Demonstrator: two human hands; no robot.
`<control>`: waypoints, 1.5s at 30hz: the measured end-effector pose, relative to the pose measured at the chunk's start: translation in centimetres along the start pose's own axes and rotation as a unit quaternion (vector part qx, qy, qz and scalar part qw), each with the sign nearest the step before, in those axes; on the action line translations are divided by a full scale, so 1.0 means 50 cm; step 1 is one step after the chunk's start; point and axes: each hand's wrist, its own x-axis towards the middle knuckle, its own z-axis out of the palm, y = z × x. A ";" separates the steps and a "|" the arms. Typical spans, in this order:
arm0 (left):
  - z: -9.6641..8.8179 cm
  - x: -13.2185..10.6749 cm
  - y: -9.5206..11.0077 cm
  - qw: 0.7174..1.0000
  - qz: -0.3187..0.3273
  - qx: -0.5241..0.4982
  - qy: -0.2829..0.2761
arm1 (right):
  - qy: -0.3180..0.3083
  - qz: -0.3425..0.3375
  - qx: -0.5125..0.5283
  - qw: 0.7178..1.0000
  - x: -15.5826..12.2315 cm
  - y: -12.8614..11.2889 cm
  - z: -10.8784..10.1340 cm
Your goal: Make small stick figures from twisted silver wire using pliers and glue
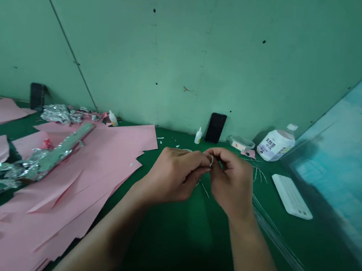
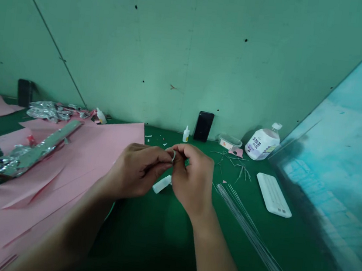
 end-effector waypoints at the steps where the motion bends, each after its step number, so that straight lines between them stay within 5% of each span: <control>1: -0.001 0.001 0.000 1.000 -0.004 0.008 -0.007 | -0.008 0.011 0.003 1.000 0.001 0.003 -0.001; 6: -0.004 0.011 0.018 0.983 -0.155 -0.091 -0.033 | 0.104 -0.162 -0.145 0.971 0.003 0.016 0.000; 9: -0.001 0.014 0.031 0.969 -0.184 -0.162 -0.008 | 0.128 -0.225 -0.180 0.949 0.001 0.015 -0.002; 13: 0.007 0.012 0.033 0.980 -0.127 -0.149 0.038 | 0.110 -0.181 -0.119 0.970 0.003 0.009 -0.005; 17: 0.006 0.007 0.017 0.990 -0.082 -0.115 0.013 | 0.002 -0.035 0.009 0.999 0.007 0.007 -0.009; 21: -0.001 0.004 0.000 0.998 -0.023 -0.057 -0.005 | -0.106 0.096 0.116 0.983 0.007 0.012 -0.009; 23: -0.005 0.005 0.001 0.999 -0.038 -0.035 -0.010 | -0.081 0.079 0.087 0.990 0.006 0.014 -0.005; 25: -0.010 0.007 0.010 0.994 -0.097 -0.050 -0.028 | -0.006 -0.015 -0.006 1.000 0.004 0.016 -0.002; 28: -0.014 0.011 0.026 0.979 -0.165 -0.112 -0.037 | 0.073 -0.176 -0.129 0.973 0.002 0.016 0.001; 30: -0.013 0.012 0.032 0.979 -0.157 -0.126 -0.016 | 0.088 -0.207 -0.144 0.964 0.002 0.014 0.001; 34: -0.009 0.010 0.025 0.991 -0.087 -0.100 -0.002 | 0.064 -0.137 -0.064 0.986 0.002 0.011 0.002; 41: -0.016 0.003 -0.007 0.999 0.033 0.022 -0.019 | -0.094 0.031 0.110 0.989 0.003 0.008 -0.002; 43: -0.017 0.004 -0.005 0.998 0.036 0.043 -0.026 | -0.119 0.045 0.123 0.984 0.004 0.011 -0.003; 45: -0.016 0.008 0.004 0.999 -0.015 0.021 -0.025 | -0.075 -0.004 0.065 0.995 0.003 0.013 -0.002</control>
